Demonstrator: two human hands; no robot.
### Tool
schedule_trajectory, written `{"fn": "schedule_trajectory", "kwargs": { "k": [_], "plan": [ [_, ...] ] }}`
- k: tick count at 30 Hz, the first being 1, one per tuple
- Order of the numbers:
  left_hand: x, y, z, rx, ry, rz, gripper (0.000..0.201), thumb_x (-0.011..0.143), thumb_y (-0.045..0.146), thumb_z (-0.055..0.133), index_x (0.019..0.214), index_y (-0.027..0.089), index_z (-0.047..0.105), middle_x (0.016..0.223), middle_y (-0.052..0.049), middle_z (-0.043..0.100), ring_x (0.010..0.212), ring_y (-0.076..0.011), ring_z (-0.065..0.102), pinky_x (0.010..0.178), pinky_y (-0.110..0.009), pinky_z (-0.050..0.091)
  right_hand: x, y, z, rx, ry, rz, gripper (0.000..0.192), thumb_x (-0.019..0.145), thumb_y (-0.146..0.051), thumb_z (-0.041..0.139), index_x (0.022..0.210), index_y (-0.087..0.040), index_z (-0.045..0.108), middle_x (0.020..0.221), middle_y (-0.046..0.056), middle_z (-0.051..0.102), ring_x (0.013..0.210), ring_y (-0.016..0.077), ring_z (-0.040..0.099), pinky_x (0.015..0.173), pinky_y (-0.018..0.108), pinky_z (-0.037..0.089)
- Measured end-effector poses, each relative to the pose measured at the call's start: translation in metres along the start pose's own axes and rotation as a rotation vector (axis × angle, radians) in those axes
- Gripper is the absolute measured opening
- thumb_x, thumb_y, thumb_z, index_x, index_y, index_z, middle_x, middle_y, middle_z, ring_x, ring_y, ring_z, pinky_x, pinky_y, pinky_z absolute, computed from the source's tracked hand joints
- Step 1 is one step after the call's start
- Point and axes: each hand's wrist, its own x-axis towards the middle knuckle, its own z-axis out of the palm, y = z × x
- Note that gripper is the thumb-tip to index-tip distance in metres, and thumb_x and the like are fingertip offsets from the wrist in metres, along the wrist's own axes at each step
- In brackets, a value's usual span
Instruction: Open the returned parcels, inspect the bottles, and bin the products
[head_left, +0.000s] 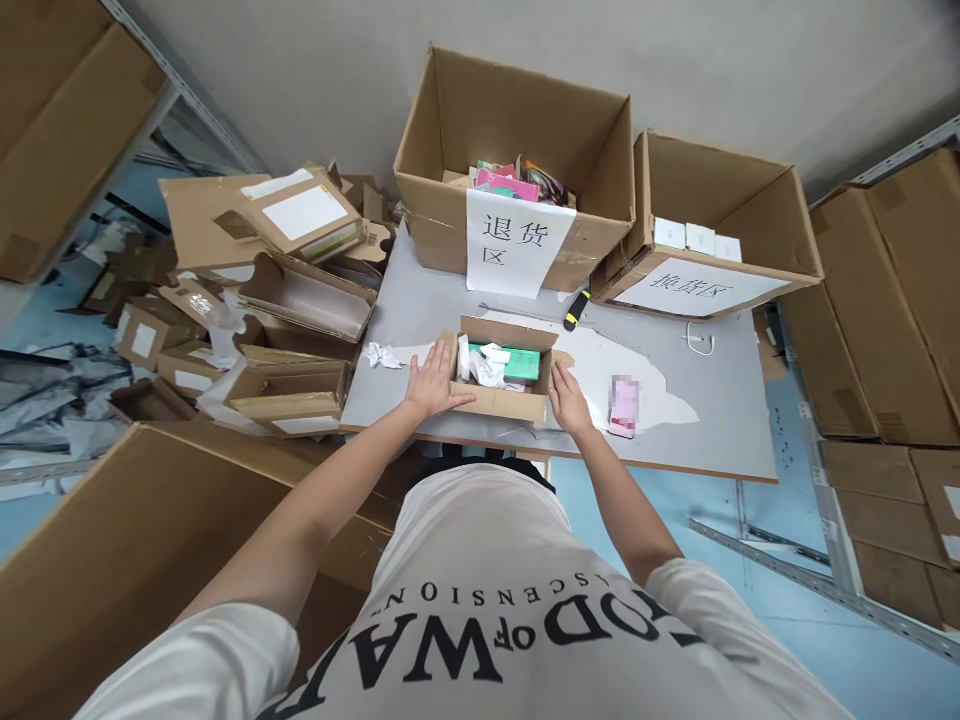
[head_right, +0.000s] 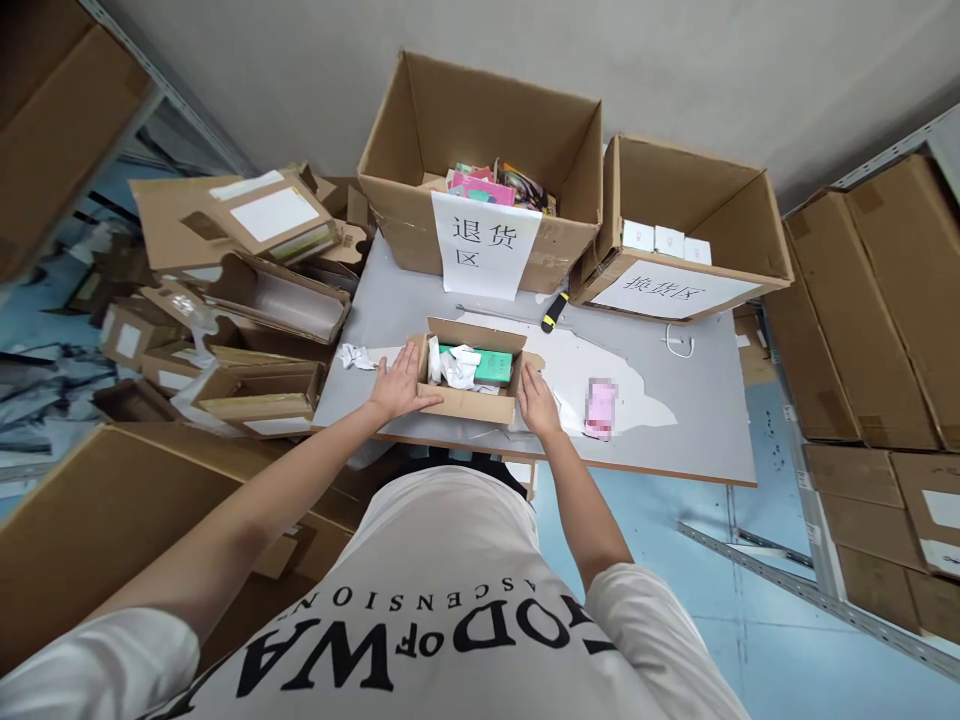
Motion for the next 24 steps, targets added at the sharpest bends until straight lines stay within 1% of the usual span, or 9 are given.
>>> {"fn": "schedule_trajectory", "kwargs": {
  "k": [4,6,8,10,13,15,18,20,24],
  "plan": [
    [0.0,0.001,-0.009,-0.036,-0.032,-0.002,0.111,0.073,0.076,0.047,0.151,0.006,0.009,0.157,-0.021,0.012,0.146,-0.0342,0.01,0.114,-0.056,0.01,0.002,-0.018,-0.016,-0.147,-0.121,0.064,0.051,0.095,-0.024,0.027,0.145,-0.015,0.034,0.151,0.015,0.035,0.137,0.0253,0.035,0.114,0.059,0.017],
    [-0.002,0.007,-0.02,-0.025,0.009,-0.019,0.105,0.075,0.072,0.05,0.15,0.007,0.017,0.156,-0.022,0.016,0.145,-0.0368,0.01,0.113,-0.057,0.011,0.008,-0.038,-0.028,-0.259,-0.161,0.091,0.047,0.094,-0.021,0.032,0.139,-0.017,0.041,0.147,0.016,0.04,0.131,0.0286,0.041,0.109,0.069,0.005],
    [-0.004,0.017,-0.033,-0.007,0.087,0.001,0.094,0.078,0.062,0.055,0.147,0.007,0.026,0.155,-0.023,0.021,0.144,-0.038,0.013,0.113,-0.057,0.012,0.02,-0.061,-0.039,-0.333,-0.202,0.054,0.04,0.091,-0.019,0.04,0.13,-0.016,0.049,0.14,0.018,0.049,0.127,0.0316,0.045,0.106,0.072,-0.001],
    [-0.003,0.031,-0.044,-0.018,0.138,0.082,0.075,0.082,0.047,0.057,0.143,0.01,0.036,0.151,-0.021,0.03,0.142,-0.0359,0.024,0.114,-0.051,0.019,0.036,-0.082,-0.044,-0.362,-0.228,-0.008,0.035,0.09,-0.018,0.044,0.123,-0.015,0.054,0.129,0.019,0.057,0.124,0.0317,0.047,0.109,0.068,0.003],
    [0.011,0.051,-0.053,-0.096,0.065,0.126,0.052,0.084,0.032,0.058,0.132,0.014,0.049,0.142,-0.017,0.045,0.129,-0.0314,0.046,0.105,-0.04,0.037,0.065,-0.103,-0.039,-0.337,-0.349,0.0,0.031,0.09,-0.022,0.048,0.119,-0.015,0.056,0.115,0.017,0.064,0.11,0.0279,0.059,0.106,0.049,0.029],
    [0.024,0.06,-0.054,-0.156,-0.047,-0.008,0.059,0.08,0.035,0.063,0.131,0.01,0.047,0.143,-0.022,0.042,0.124,-0.032,0.051,0.098,-0.038,0.042,0.082,-0.108,-0.031,-0.289,-0.449,0.116,0.032,0.088,-0.029,0.053,0.118,-0.016,0.056,0.114,0.016,0.065,0.105,0.0273,0.062,0.093,0.039,0.042],
    [0.041,0.066,-0.051,-0.231,-0.154,-0.229,0.084,0.074,0.042,0.07,0.139,0.002,0.033,0.148,-0.032,0.028,0.13,-0.0351,0.045,0.098,-0.037,0.042,0.095,-0.105,-0.019,-0.181,-0.533,0.262,0.041,0.084,-0.037,0.06,0.119,-0.015,0.054,0.116,0.016,0.065,0.106,0.027,0.062,0.083,0.032,0.046],
    [0.047,0.066,-0.048,-0.256,-0.131,-0.281,0.086,0.076,0.039,0.068,0.141,0.002,0.028,0.147,-0.032,0.029,0.133,-0.0348,0.042,0.099,-0.038,0.041,0.095,-0.101,-0.012,-0.085,-0.531,0.29,0.047,0.083,-0.037,0.062,0.123,-0.015,0.052,0.118,0.015,0.065,0.108,0.0253,0.061,0.082,0.03,0.046],
    [0.051,0.058,-0.035,-0.251,-0.108,-0.283,0.084,0.074,0.03,0.068,0.142,0.001,0.027,0.141,-0.033,0.039,0.127,-0.0353,0.049,0.094,-0.039,0.044,0.089,-0.094,-0.001,0.081,-0.464,0.325,0.057,0.08,-0.028,0.065,0.132,-0.015,0.045,0.119,0.012,0.064,0.108,0.0225,0.061,0.085,0.028,0.046]
  ]
}}
